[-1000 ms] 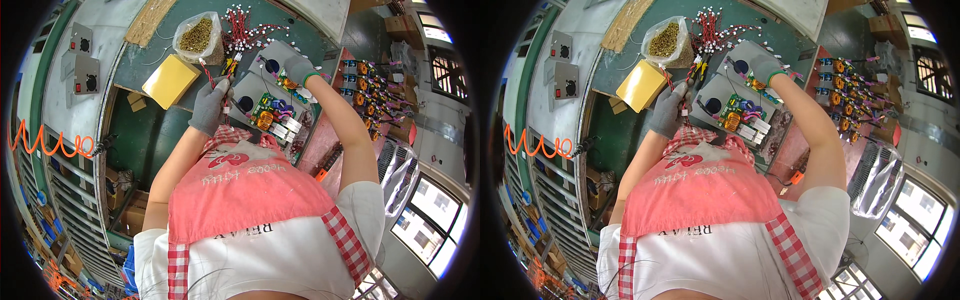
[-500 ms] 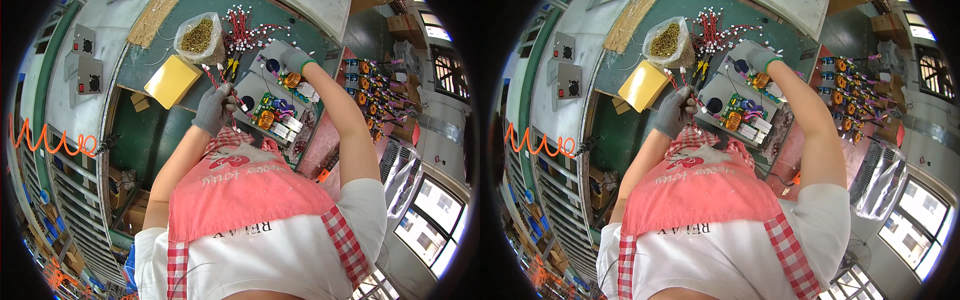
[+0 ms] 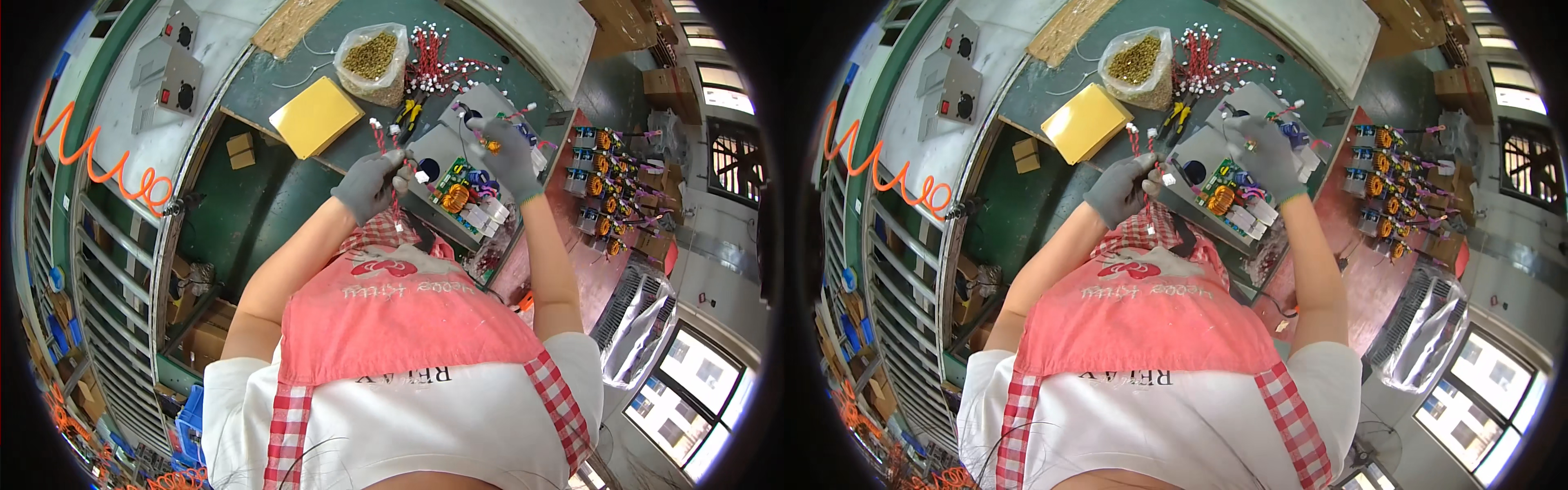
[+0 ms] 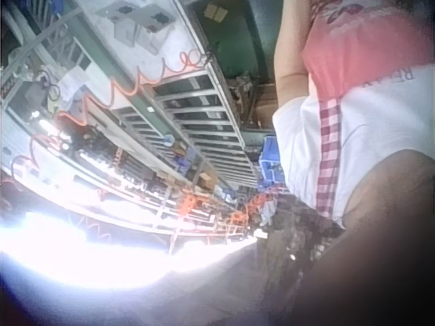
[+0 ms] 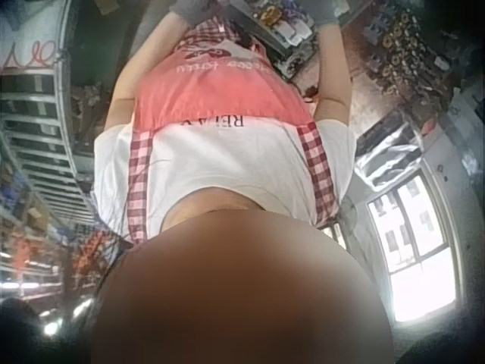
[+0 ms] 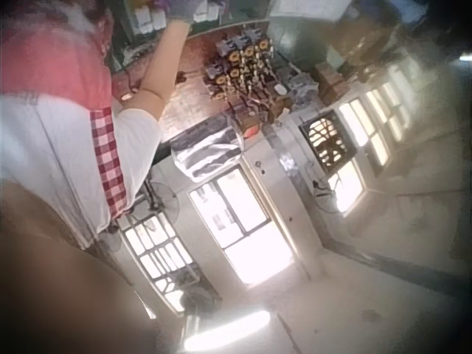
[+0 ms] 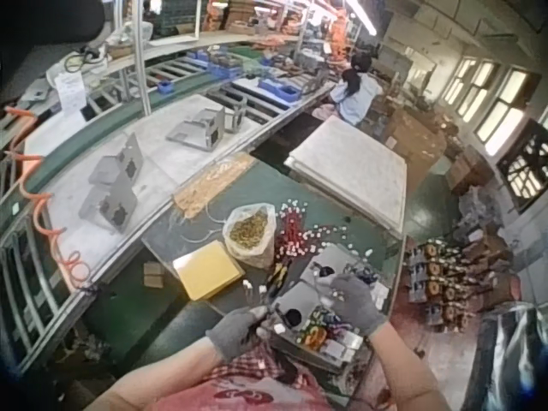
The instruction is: The person uses a power drill to fasten components onto a circuit board assembly. They then handle red and white wires, followed by retrieving and organizing bundles of black cables from a cardboard box onto the workbench.
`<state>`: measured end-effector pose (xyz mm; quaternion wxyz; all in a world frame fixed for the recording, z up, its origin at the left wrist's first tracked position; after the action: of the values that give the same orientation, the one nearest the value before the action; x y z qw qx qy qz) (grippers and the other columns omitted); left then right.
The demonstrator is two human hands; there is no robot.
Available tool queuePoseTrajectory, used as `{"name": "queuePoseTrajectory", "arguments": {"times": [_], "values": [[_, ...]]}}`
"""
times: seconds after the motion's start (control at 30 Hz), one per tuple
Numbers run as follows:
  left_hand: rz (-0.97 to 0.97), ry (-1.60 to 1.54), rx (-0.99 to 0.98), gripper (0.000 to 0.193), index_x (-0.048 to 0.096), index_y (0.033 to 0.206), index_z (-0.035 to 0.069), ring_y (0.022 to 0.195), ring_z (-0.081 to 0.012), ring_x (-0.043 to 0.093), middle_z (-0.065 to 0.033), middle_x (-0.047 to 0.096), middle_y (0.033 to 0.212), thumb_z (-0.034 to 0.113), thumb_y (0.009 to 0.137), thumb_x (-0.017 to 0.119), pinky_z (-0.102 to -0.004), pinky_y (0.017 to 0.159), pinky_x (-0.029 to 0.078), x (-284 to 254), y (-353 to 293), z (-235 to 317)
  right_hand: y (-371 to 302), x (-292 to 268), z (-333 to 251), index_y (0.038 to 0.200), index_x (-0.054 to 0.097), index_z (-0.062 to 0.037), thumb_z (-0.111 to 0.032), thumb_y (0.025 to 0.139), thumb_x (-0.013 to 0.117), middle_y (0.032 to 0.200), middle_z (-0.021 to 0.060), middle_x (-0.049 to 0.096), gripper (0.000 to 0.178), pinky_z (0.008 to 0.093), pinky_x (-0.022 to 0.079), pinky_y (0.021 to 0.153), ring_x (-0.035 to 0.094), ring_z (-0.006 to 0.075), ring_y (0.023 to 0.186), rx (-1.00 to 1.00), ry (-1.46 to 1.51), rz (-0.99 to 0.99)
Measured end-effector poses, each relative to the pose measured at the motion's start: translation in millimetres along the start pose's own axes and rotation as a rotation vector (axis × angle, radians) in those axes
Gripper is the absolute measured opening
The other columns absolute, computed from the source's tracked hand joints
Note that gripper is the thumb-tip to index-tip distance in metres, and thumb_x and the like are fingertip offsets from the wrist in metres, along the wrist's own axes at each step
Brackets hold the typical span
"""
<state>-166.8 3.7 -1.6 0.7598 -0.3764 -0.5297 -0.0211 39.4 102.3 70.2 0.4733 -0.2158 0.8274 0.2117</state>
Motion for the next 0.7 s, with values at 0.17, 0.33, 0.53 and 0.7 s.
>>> {"name": "queuePoseTrajectory", "arguments": {"times": [0.17, 0.33, 0.53, 0.7], "values": [[-0.076, -0.090, -0.143, 0.014, 0.049, 0.098, 0.001, 0.058, -0.0052, 0.044, -0.0026, 0.048, 0.078, 0.013, 0.099, 0.041, -0.0155, 0.045, 0.037, 2.4, -6.3, -15.7, -20.4, 9.6, -111.4, 0.101, 0.067, -0.0085, -0.012, 0.069, 0.077, 0.106, 0.0088, 0.065, 0.034, 0.0360, 0.049, 0.083, 0.061, 0.0265, 0.096, -0.302, 0.313, -0.023], [-0.160, 0.012, -0.203, 0.011, 0.050, 0.100, 0.004, 0.055, -0.0047, 0.043, -0.0012, 0.049, 0.075, 0.011, 0.096, 0.043, -0.0160, 0.042, 0.033, 6.3, -27.7, -31.0, -29.7, 6.1, -137.4, 0.098, 0.066, -0.0056, -0.008, 0.074, 0.073, 0.096, 0.0084, 0.065, 0.025, 0.0335, 0.049, 0.080, 0.062, 0.0235, 0.093, -0.437, 0.204, 0.060], [-0.102, 0.567, -0.003, 0.025, 0.057, 0.100, 0.004, 0.053, -0.0077, 0.045, -0.0042, 0.057, 0.077, 0.027, 0.095, 0.051, -0.0201, 0.046, 0.033, -9.8, -44.8, -30.3, -56.8, 25.8, -109.5, 0.098, 0.060, -0.0048, -0.014, 0.092, 0.054, 0.087, 0.0079, 0.063, 0.013, 0.0307, 0.048, 0.070, 0.061, 0.0181, 0.079, 0.370, 0.713, 0.229], [0.010, 0.545, 0.069, 0.026, 0.058, 0.100, 0.005, 0.055, -0.0062, 0.046, -0.0033, 0.060, 0.079, 0.029, 0.092, 0.054, -0.0198, 0.045, 0.035, -41.2, -52.0, -27.0, -61.7, 53.3, -45.1, 0.101, 0.060, -0.0077, -0.013, 0.088, 0.054, 0.091, 0.0156, 0.065, 0.016, 0.0420, 0.049, 0.075, 0.063, 0.0322, 0.087, 0.314, -0.161, -0.196]]}}
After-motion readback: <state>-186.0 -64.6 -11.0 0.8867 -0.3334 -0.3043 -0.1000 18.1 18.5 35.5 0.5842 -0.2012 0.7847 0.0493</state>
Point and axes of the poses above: each hand's wrist, its own y-axis towards the middle knuckle, its own x-axis out of the palm, z = x × y, the point moved 4 cm from there along y, towards the middle knuckle
